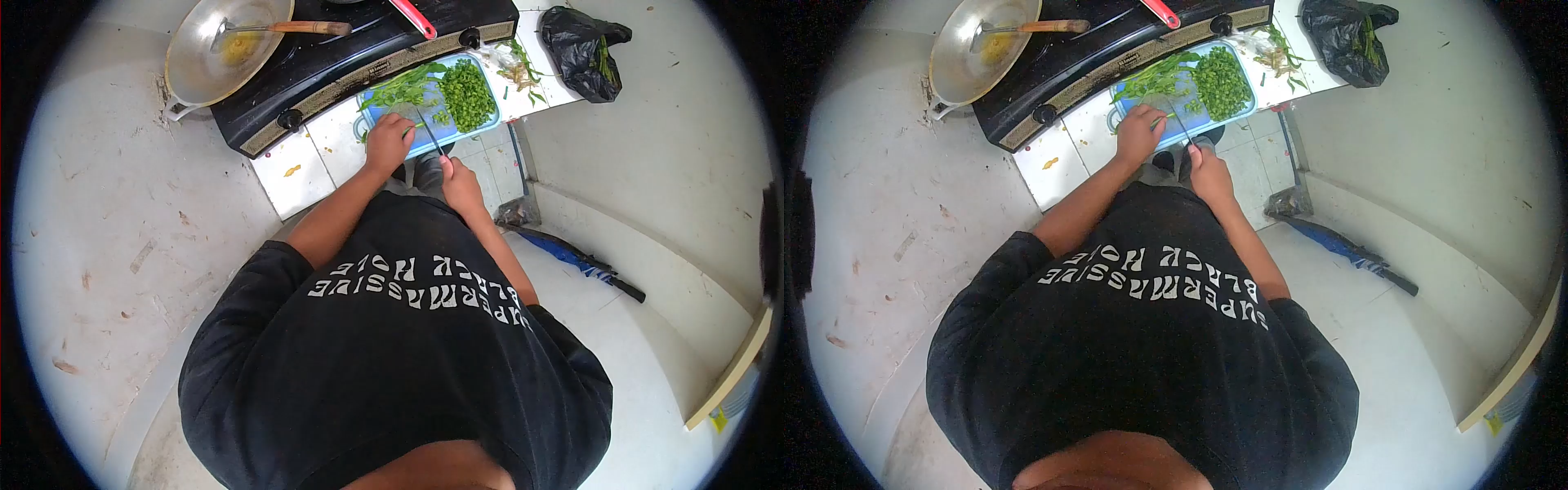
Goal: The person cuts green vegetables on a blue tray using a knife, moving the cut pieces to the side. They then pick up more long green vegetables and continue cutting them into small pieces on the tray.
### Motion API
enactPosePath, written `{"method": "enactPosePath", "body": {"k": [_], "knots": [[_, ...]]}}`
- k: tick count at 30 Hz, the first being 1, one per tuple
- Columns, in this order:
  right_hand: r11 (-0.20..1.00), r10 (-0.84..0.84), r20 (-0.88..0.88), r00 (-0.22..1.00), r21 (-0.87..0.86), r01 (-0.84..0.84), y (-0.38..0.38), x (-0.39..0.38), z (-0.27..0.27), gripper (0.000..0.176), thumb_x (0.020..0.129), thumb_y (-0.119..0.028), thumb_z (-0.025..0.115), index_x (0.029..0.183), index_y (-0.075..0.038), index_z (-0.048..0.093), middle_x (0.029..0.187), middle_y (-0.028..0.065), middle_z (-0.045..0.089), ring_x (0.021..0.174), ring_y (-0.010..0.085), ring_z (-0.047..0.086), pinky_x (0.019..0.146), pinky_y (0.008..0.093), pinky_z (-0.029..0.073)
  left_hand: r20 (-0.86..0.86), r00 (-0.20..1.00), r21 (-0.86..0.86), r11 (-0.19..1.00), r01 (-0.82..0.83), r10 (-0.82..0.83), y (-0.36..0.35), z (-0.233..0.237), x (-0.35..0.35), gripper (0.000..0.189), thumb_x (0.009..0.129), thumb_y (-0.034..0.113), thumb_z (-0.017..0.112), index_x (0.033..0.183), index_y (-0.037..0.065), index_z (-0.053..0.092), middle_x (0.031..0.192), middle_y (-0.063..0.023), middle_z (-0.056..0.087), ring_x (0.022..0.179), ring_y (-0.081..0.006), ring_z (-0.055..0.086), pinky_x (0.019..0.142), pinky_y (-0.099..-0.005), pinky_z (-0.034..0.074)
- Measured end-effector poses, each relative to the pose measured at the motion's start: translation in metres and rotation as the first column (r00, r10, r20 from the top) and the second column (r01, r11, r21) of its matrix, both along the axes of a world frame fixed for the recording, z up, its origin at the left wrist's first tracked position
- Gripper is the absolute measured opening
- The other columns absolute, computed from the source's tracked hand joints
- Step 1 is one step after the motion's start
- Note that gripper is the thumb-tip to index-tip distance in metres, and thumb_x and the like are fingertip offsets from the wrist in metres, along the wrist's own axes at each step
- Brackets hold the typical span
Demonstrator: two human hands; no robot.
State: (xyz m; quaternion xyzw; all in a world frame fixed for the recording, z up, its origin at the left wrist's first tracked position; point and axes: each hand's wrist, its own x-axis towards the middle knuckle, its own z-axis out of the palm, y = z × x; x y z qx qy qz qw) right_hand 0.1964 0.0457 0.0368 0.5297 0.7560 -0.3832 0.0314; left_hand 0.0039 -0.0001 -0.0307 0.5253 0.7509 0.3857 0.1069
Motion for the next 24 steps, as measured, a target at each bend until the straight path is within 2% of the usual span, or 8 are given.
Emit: {"method": "enactPosePath", "body": {"k": [5,8,12,17,19,24], "knots": [[1.0,-0.008,-0.042,0.999,-0.008,0.007,0.001,0.002,-0.013,0.049,0.108,-0.043,0.041,0.108,0.0,0.066,0.095,0.0345,0.068,0.092,0.0555,0.064,0.08,0.0617,0.05,-0.032,0.999,-0.046,0.999,-0.028,0.027,0.004,0.004,0.004,0.01,0.085,0.017,0.075,0.093,0.011,0.076,0.093,-0.0079,0.068,0.092,-0.0322,0.066,0.078,-0.0429,0.055],[1.0,0.005,-0.032,0.999,-0.019,-0.005,-0.002,-0.001,-0.016,0.05,0.108,-0.043,0.041,0.108,0.0,0.066,0.095,0.0346,0.068,0.091,0.0555,0.065,0.08,0.0619,0.05,-0.047,0.998,-0.019,0.999,-0.042,0.041,0.003,0.003,0.004,0.01,0.08,0.016,0.077,0.088,0.011,0.074,0.089,-0.0061,0.066,0.09,-0.0308,0.065,0.076,-0.0432,0.055],[0.999,0.034,0.032,0.999,0.024,-0.035,0.0,-0.009,-0.016,0.05,0.108,-0.043,0.04,0.108,0.0,0.065,0.094,0.0345,0.068,0.091,0.0553,0.065,0.079,0.0621,0.05,-0.063,0.998,-0.047,0.999,-0.023,0.02,0.003,0.003,0.004,0.01,0.081,0.016,0.076,0.09,0.012,0.074,0.09,-0.0058,0.067,0.091,-0.0302,0.065,0.076,-0.043,0.055],[1.0,0.005,0.01,1.0,0.013,-0.006,0.004,-0.011,-0.01,0.05,0.109,-0.043,0.04,0.108,0.0,0.064,0.093,0.0343,0.068,0.09,0.0556,0.065,0.079,0.0623,0.05,-0.066,0.998,-0.062,0.998,-0.012,0.008,0.004,0.004,-0.001,0.01,0.081,0.016,0.076,0.09,0.012,0.074,0.09,-0.0056,0.067,0.09,-0.0294,0.066,0.075,-0.0432,0.055],[1.0,-0.012,0.013,1.0,0.007,0.012,0.002,-0.007,-0.013,0.05,0.109,-0.043,0.04,0.108,0.0,0.064,0.093,0.0342,0.068,0.09,0.0558,0.065,0.079,0.0624,0.05,-0.053,0.999,-0.093,0.996,0.003,-0.008,0.003,0.007,0.0,0.011,0.085,0.017,0.075,0.094,0.012,0.075,0.094,-0.0071,0.069,0.095,-0.032,0.066,0.079,-0.0431,0.055],[1.0,0.026,0.03,0.999,-0.016,-0.025,0.008,-0.011,-0.019,0.05,0.109,-0.043,0.039,0.109,0.0,0.065,0.097,0.0343,0.068,0.093,0.0549,0.065,0.081,0.0617,0.05,-0.055,0.998,-0.13,0.991,0.002,-0.009,0.005,0.007,-0.001,0.011,0.085,0.017,0.075,0.094,0.012,0.075,0.094,-0.007,0.069,0.094,-0.0321,0.066,0.078,-0.0432,0.055]]}}
